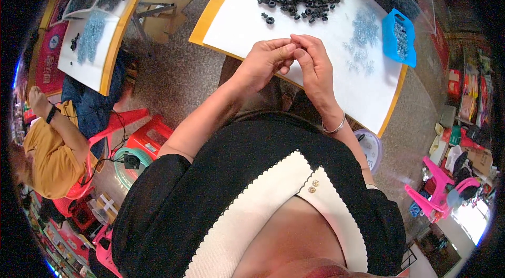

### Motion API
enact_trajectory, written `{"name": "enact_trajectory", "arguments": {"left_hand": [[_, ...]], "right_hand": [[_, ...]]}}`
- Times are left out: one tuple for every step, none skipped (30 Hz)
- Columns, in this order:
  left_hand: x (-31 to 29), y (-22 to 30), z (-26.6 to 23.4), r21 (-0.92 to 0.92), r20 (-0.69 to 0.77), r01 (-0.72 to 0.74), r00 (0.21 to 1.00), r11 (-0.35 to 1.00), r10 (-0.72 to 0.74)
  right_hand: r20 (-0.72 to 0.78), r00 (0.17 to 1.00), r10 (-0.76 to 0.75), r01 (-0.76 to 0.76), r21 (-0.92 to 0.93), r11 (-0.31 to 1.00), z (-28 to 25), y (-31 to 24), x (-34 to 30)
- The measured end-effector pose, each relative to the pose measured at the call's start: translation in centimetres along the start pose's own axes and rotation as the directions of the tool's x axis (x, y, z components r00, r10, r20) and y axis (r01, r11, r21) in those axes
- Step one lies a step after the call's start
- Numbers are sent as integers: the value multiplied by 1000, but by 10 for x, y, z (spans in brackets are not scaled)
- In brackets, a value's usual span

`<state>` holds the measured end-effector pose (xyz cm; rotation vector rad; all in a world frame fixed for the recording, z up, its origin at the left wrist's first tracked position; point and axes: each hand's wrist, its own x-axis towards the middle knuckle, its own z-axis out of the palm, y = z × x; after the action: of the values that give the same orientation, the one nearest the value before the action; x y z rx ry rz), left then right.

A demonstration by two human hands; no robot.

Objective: The person assembles components by picking up tiny plastic pieces and inserting them into black plastic fittings by hand.

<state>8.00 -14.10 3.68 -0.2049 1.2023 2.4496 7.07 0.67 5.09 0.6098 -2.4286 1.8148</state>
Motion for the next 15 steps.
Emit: {"name": "enact_trajectory", "arguments": {"left_hand": [[0,-1,0,-4,-9,-13,1000,1000,13],[0,0,1,-4,-10,-13,1000,1000,13],[0,1,2,-12,-5,-26,1000,1000,26],[-1,1,3,-21,-1,-40,999,999,40],[-1,1,3,-21,-1,-39,999,999,39],[-1,1,3,-38,-9,-36,999,999,35],[-1,1,3,-55,-17,-32,999,998,31],[0,1,2,-54,-16,-30,999,998,30],[0,2,1,-84,-5,15,1000,996,-16],[0,2,0,-114,7,62,998,992,-62],[0,2,-1,-112,10,64,998,992,-63],[0,1,-1,-101,40,53,998,993,-49],[0,1,-2,-91,71,42,997,995,-35],[0,0,-3,-88,73,43,997,995,-37],[1,-1,-5,-154,93,67,994,986,-53]], "right_hand": [[0,1000,0,0,1,1000,0,0,0],[2,1000,-10,11,-15,1000,0,0,0],[4,1000,-21,21,-30,999,0,-1,0],[4,1000,-20,20,-29,999,0,-1,1],[4,1000,-22,22,-24,999,0,0,1],[4,1000,-23,23,-20,1000,0,-1,1],[3,1000,-22,22,-19,1000,0,-2,1],[-1,1000,5,-5,1,1000,0,-4,0],[-4,999,33,-33,22,999,0,-5,-1],[-8,999,33,-33,21,999,0,-4,-2],[-15,1000,-14,13,-67,998,-1,-2,-3],[-19,998,-61,58,-156,986,-2,-1,-4],[-23,998,-61,57,-158,986,-4,-1,-3],[-31,997,-71,65,-171,983,-6,-1,-2],[-37,996,-81,73,-183,980,-8,-1,0]]}}
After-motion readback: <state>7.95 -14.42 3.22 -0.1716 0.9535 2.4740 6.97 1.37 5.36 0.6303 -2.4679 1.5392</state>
